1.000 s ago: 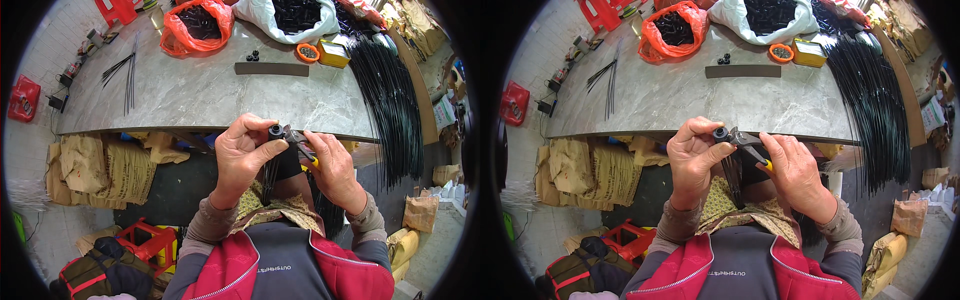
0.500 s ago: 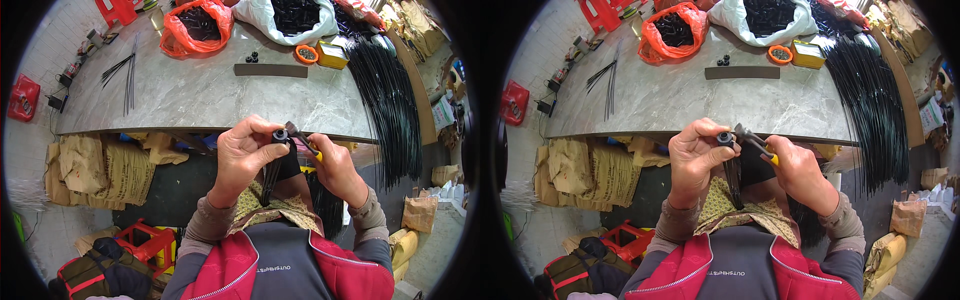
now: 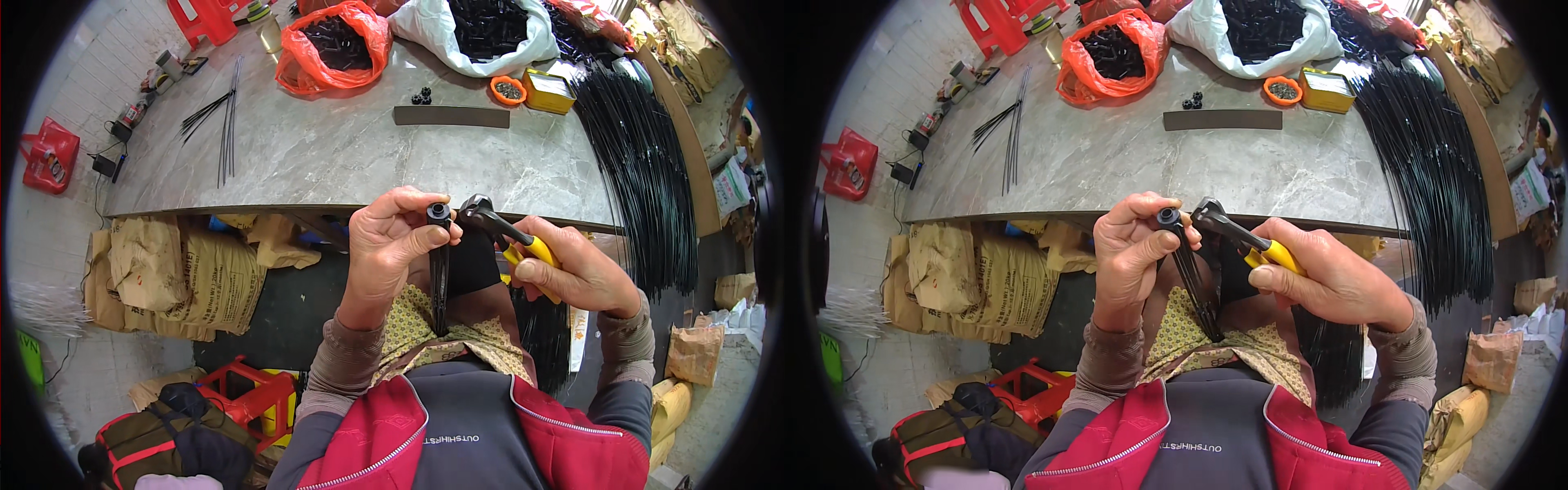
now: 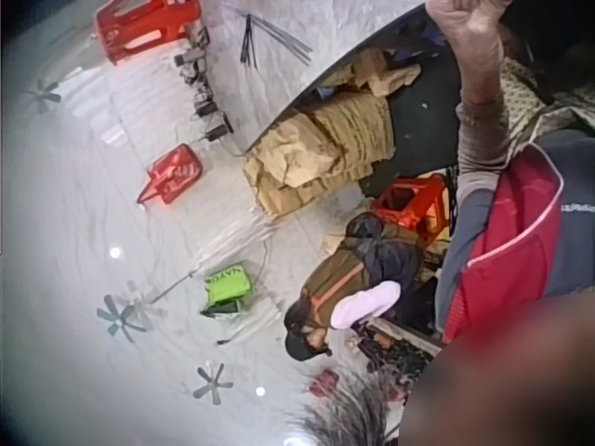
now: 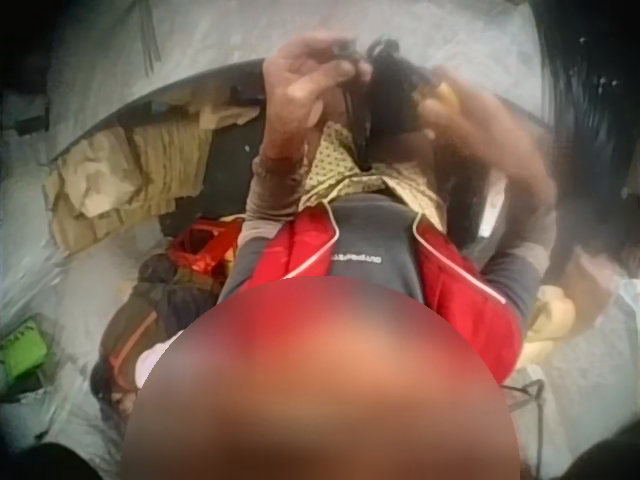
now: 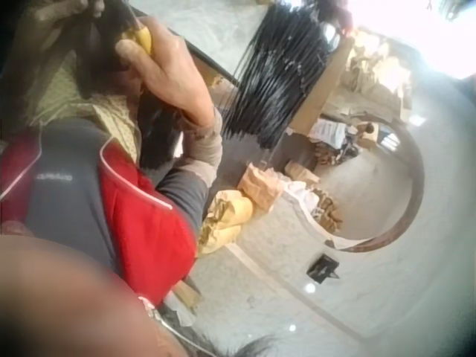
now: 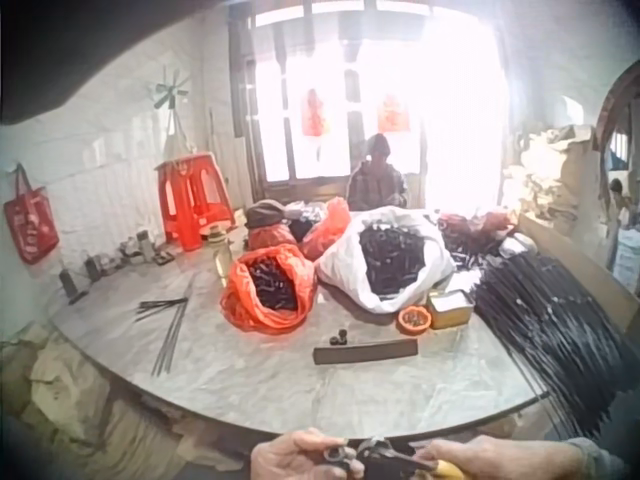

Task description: Assembling bundles of black wires by sliding on plastic components, trimming excess with cutters, and measuring lengths on a workbench jig.

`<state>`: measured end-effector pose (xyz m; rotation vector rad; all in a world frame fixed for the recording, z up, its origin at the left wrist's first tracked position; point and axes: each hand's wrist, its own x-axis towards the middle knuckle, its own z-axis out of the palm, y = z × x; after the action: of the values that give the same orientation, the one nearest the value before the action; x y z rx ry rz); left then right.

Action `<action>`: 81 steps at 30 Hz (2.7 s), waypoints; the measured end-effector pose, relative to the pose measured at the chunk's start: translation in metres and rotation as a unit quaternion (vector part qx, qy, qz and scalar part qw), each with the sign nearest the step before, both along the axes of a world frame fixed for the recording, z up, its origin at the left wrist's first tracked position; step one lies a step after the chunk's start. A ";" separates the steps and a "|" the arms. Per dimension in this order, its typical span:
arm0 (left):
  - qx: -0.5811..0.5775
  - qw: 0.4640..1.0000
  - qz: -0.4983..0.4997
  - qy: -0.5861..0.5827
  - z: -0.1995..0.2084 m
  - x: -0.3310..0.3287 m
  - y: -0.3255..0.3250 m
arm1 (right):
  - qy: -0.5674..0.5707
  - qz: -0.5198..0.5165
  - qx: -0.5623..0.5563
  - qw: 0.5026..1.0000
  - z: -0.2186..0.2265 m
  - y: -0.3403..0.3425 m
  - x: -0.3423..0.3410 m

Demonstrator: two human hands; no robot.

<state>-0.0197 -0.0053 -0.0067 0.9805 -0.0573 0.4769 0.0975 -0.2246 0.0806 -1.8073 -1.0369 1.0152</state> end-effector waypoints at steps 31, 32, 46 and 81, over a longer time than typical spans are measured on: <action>0.011 1.000 0.021 -0.021 0.001 -0.013 -0.005 | -0.407 -0.027 0.119 0.905 -0.041 0.007 -0.025; 0.006 0.999 0.035 -0.014 0.002 -0.013 -0.007 | -0.430 -0.038 0.123 0.893 -0.043 0.007 -0.026; 0.019 0.997 0.072 -0.023 0.005 -0.013 -0.019 | -0.520 -0.064 0.134 0.841 -0.051 0.012 -0.033; 0.012 0.998 0.059 0.012 0.004 -0.005 -0.011 | -0.432 -0.020 0.122 0.893 -0.060 0.013 -0.003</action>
<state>-0.0245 -0.0158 -0.0032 1.0161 0.0170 0.5728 0.0945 -0.2114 0.0207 -2.0716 -1.5433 -0.0222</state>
